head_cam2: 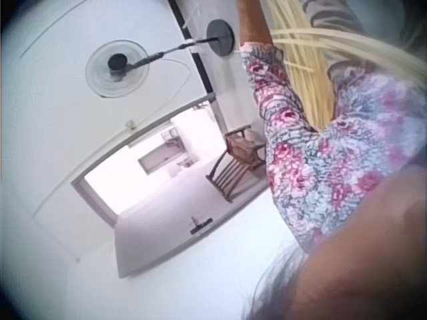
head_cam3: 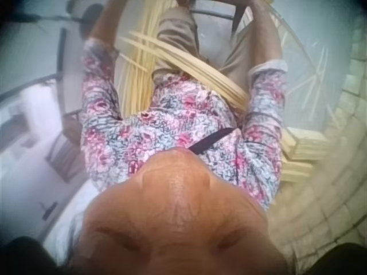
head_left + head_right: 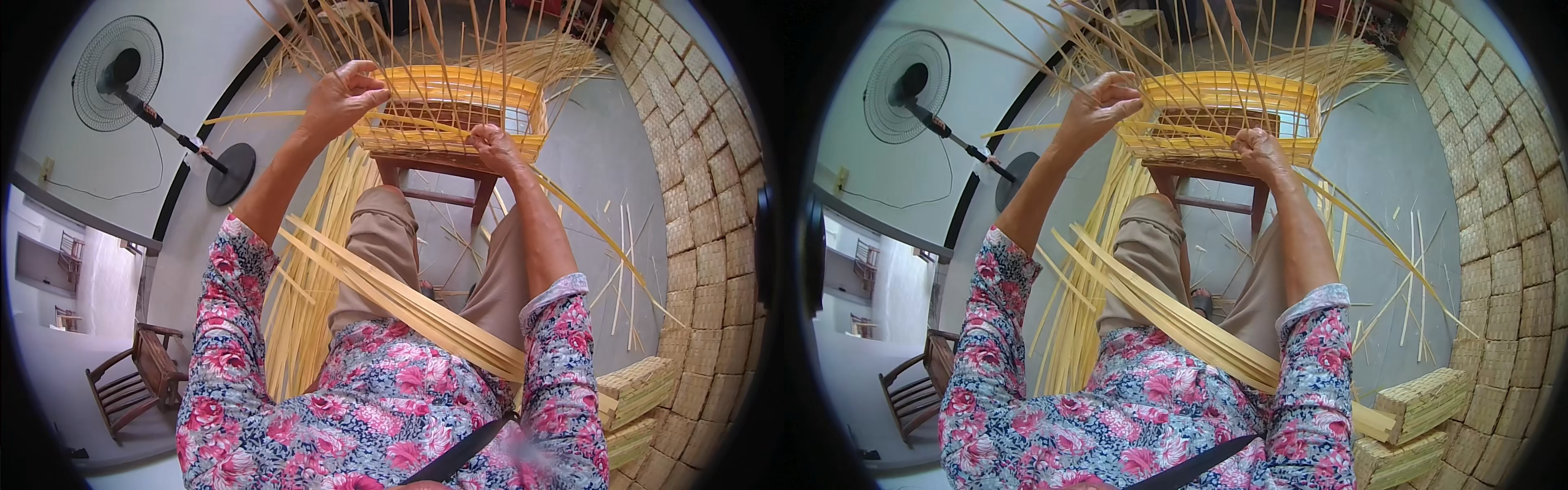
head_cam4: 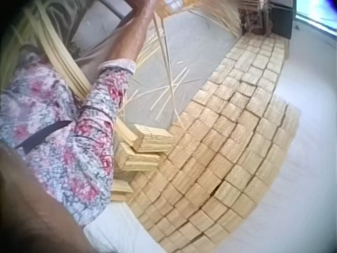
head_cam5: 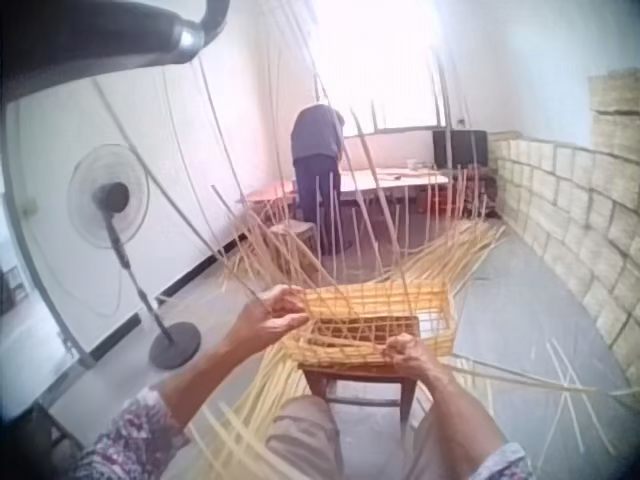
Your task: The person weaves a basket by hand, interlacing thin bamboo strips through a pre-formed frame. They repeatedly thread the strips over and under the vertical ribs to build up the basket's walls.
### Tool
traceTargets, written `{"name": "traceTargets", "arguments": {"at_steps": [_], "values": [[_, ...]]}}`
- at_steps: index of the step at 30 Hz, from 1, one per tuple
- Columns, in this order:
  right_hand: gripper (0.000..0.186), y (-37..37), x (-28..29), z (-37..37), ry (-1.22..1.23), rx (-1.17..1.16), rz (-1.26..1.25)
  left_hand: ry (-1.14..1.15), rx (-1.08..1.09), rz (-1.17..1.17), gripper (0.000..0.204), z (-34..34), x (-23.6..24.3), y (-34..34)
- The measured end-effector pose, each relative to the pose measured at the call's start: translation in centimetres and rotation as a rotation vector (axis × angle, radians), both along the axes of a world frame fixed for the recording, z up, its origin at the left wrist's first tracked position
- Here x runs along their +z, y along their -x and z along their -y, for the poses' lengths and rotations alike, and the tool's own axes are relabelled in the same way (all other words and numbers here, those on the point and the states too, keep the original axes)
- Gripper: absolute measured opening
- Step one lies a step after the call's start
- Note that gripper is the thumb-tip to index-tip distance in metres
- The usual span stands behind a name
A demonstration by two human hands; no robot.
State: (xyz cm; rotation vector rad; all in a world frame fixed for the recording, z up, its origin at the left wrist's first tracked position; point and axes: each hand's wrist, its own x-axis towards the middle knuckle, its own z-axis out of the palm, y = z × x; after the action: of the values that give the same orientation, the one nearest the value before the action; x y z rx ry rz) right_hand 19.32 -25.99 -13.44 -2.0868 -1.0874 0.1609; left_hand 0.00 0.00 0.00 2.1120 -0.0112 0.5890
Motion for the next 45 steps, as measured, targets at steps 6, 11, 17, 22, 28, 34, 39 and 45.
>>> {"name": "traceTargets", "arguments": {"at_steps": [6, 11, 17, 22, 28, 34, 39, 45], "values": [[0.013, 0.2, -0.2, 0.0, -0.081, 0.003, -0.006, -0.049, -0.020, -0.288, 0.029, 1.5, 2.1, 0.6], [0.013, 0.3, -0.4, 0.0, -0.075, -0.007, -0.020, 0.153, -0.095, -0.138, 0.035, 3.8, 2.7, 0.4], [0.014, 0.2, -0.2, -0.6, -0.095, -0.022, 0.027, -0.004, -0.382, -0.231, 0.038, 3.4, 3.6, -2.3], [0.015, 0.2, -0.8, -1.0, -0.133, -0.036, -0.030, -0.062, -0.532, -0.319, 0.057, 7.4, 7.0, -3.3], [0.017, 1.1, 0.0, -1.4, -0.111, -0.076, -0.003, -0.229, -0.268, -0.406, 0.051, 8.3, 6.2, -8.2], [0.017, 0.9, -0.5, -1.2, -0.080, -0.083, -0.148, -0.313, -0.502, -0.343, 0.049, 12.2, 6.3, -10.0], [0.017, 1.9, 0.6, -2.6, -0.086, -0.050, 0.038, -0.252, -0.492, -0.424, 0.058, 13.0, 5.5, -12.0], [0.015, 2.1, 0.9, -0.2, -0.095, -0.010, 0.204, -0.537, -0.385, -0.334, 0.023, 14.9, 5.0, -11.8]]}}
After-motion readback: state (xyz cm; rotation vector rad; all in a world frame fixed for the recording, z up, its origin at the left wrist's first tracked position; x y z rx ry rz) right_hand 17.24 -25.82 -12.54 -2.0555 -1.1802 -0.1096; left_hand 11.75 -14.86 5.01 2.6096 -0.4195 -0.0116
